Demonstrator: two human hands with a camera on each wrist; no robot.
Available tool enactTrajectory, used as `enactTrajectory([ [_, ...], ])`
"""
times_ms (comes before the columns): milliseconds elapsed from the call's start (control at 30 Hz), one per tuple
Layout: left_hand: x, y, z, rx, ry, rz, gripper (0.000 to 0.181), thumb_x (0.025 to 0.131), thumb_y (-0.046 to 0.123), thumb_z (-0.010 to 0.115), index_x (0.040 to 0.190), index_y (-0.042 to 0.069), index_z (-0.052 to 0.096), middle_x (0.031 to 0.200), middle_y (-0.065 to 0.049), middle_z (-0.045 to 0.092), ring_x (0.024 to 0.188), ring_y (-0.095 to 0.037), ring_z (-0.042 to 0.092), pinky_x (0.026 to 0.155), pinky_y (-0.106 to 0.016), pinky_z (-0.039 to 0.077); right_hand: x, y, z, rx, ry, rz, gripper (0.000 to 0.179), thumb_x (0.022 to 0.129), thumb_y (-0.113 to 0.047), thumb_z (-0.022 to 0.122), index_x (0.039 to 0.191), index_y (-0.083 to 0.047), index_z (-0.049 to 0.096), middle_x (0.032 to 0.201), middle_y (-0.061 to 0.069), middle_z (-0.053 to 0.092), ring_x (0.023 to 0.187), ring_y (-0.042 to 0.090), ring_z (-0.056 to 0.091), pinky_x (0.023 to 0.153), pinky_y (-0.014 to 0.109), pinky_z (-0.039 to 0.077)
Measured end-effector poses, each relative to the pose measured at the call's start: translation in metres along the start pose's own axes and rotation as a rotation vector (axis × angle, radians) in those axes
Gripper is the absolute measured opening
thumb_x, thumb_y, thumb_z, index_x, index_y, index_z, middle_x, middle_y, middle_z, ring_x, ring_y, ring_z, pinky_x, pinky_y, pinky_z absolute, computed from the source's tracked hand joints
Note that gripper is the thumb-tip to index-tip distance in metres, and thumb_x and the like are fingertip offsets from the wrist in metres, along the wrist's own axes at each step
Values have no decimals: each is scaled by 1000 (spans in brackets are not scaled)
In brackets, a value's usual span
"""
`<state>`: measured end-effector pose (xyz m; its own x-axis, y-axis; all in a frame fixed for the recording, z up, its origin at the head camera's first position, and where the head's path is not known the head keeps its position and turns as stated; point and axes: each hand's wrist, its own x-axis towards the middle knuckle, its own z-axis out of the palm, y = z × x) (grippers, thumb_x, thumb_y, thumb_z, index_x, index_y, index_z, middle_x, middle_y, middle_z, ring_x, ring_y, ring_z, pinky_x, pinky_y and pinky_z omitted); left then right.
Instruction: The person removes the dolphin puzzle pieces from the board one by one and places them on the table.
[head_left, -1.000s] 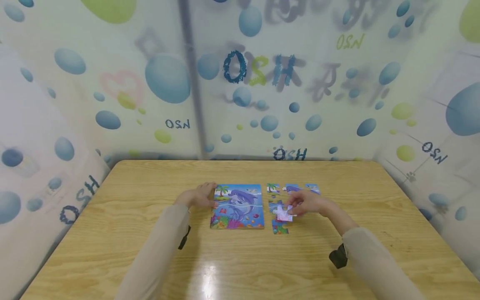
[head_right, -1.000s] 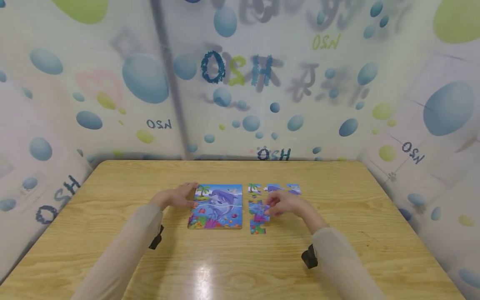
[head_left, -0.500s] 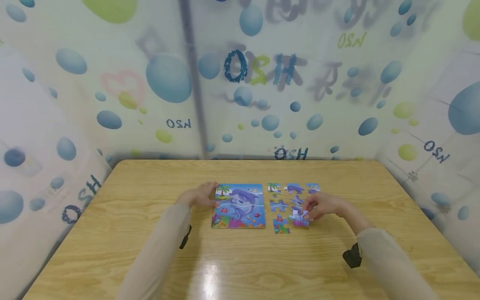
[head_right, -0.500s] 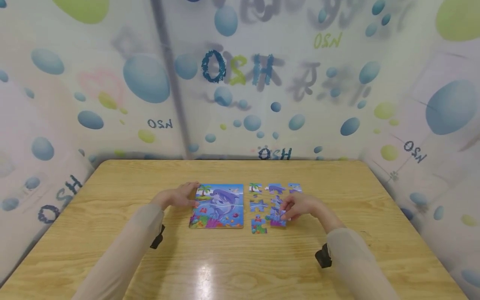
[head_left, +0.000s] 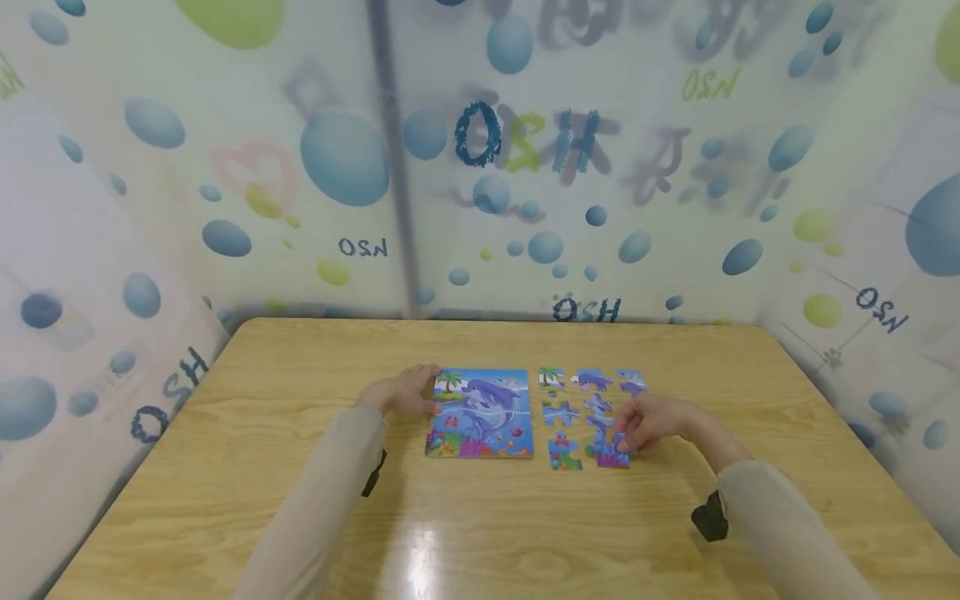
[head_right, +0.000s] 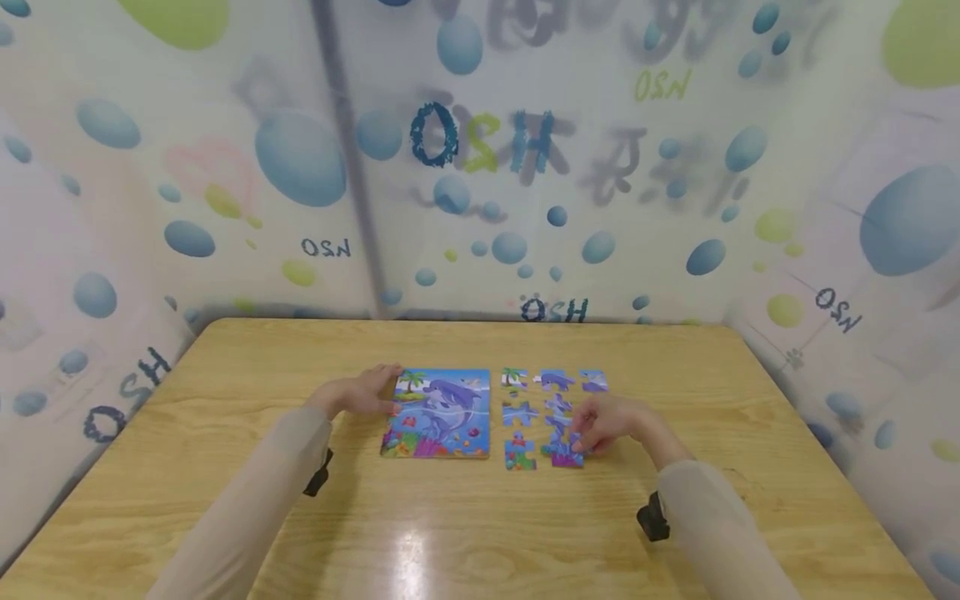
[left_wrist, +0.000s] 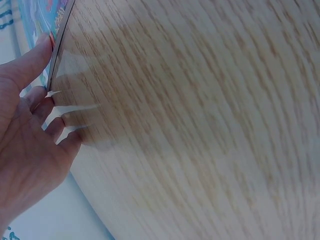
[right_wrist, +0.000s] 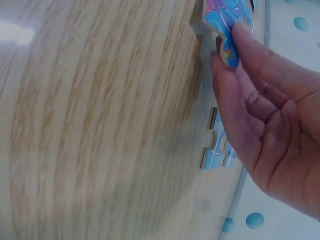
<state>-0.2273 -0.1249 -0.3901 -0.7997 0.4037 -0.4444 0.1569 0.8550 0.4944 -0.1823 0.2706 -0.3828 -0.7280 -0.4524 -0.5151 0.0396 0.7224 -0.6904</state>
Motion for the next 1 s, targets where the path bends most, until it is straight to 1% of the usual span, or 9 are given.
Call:
enactTrajectory([
  [100,1,0,0,6,3,-2,69,91,25,55,145,5,18,152,-20,12,140,-38,8,114,-53,11,1,-4,2,-46,34,25,17,75,-9,72,84,1,62,67,-3,56,60,7,50,58,22,50],
  [200,3,-1,0,5,1,-9,69,91,25,55,145,5,17,152,-19,11,140,-38,8,114,-53,12,0,-10,5,-103,68,45,14,74,-5,72,81,0,61,67,-1,53,59,8,47,55,21,45],
  [300,3,-1,0,3,-1,-18,70,91,26,55,145,6,17,152,-18,11,140,-38,8,114,-54,12,1,-14,9,-132,103,71,15,73,-3,73,79,-1,60,66,0,52,58,9,46,54,21,43],
  [467,1,0,0,-7,-11,-18,70,91,26,55,145,6,17,153,-18,11,140,-38,6,114,-54,12,2,-15,13,-129,126,77,15,71,0,72,79,0,59,68,1,54,59,10,48,54,22,45],
  [567,0,0,-1,-19,-20,-8,70,91,24,55,145,5,16,152,-19,10,140,-38,5,113,-54,12,2,-15,13,-142,136,58,16,71,0,72,79,0,59,68,2,55,59,10,48,54,22,45],
  [700,0,0,-1,-21,-25,-2,69,91,24,55,145,5,15,152,-19,10,140,-39,6,113,-55,13,2,-15,12,-164,152,48,17,72,-5,72,80,-2,58,70,2,53,62,12,48,55,23,43],
  [800,0,0,-1,-15,-24,-3,69,91,25,55,145,6,16,152,-19,11,140,-39,6,113,-56,14,4,-16,10,-174,155,18,17,74,-8,72,83,-2,58,74,2,53,66,13,47,57,24,42],
  [867,-1,0,-1,-8,-23,-3,69,91,25,55,145,6,16,152,-19,11,140,-39,7,113,-55,14,6,-17,9,-187,157,-18,19,75,-10,71,87,-1,60,75,2,53,68,13,47,58,24,42],
  [1000,-2,1,-2,0,-23,-5,70,91,26,55,146,6,16,153,-18,11,140,-38,6,113,-55,13,13,-20,9,-190,183,-78,24,77,-14,70,94,1,61,78,4,56,71,13,48,60,24,43],
])
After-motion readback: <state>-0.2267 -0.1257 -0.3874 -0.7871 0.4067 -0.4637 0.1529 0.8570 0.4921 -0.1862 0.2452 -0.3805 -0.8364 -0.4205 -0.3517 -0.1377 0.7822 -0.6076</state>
